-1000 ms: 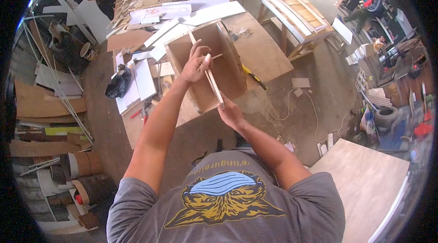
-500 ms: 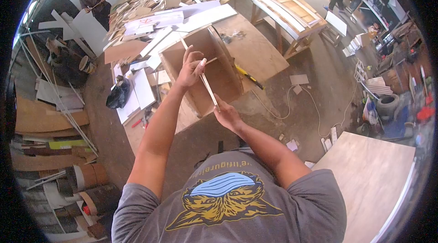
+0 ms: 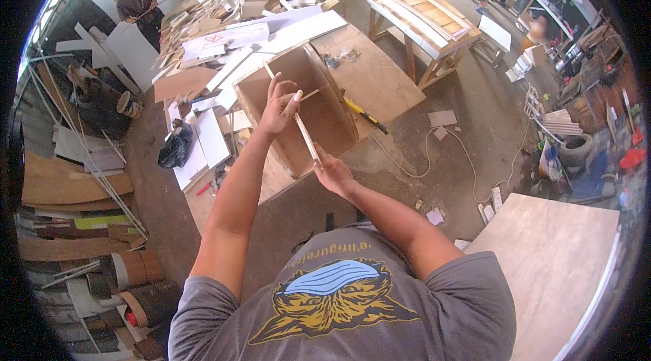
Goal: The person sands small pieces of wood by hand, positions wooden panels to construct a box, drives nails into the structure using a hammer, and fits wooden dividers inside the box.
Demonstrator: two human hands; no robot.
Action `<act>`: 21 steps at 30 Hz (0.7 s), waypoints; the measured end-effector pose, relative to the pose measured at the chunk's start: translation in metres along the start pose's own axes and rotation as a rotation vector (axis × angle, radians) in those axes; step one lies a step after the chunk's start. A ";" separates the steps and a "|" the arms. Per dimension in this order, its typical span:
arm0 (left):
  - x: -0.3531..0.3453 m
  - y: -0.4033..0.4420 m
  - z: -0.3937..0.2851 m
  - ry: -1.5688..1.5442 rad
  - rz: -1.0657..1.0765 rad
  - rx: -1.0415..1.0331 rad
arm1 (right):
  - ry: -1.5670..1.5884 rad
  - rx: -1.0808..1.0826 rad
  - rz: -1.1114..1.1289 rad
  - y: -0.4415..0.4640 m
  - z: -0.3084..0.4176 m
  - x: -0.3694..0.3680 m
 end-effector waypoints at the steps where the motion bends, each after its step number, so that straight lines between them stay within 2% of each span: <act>1: 0.000 0.000 0.000 -0.004 0.001 -0.006 | -0.001 -0.009 0.009 0.000 0.002 0.001; 9: 0.008 -0.003 -0.012 0.063 -0.001 -0.023 | -0.040 -0.052 0.041 0.000 0.003 0.002; 13: 0.013 -0.006 -0.015 0.108 0.003 0.022 | 0.049 -0.008 -0.025 -0.001 0.004 0.004; 16: 0.014 -0.018 -0.019 0.224 -0.168 0.009 | 0.114 0.020 -0.082 -0.001 -0.004 0.006; 19: 0.008 -0.032 -0.037 0.152 -0.373 0.225 | 0.142 -0.034 -0.068 -0.003 -0.016 0.012; 21: 0.002 -0.043 -0.026 0.151 -0.393 0.337 | 0.167 -0.069 -0.077 -0.005 -0.029 0.013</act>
Point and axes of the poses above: each hand's wrist, its own y-axis towards the middle knuckle, its own x-axis out of the back of the hand, z = x × y, the point moved 1 cm from there along y, towards the middle knuckle, and after that the axes turned 6 degrees about -z, right-handed, at the moved point
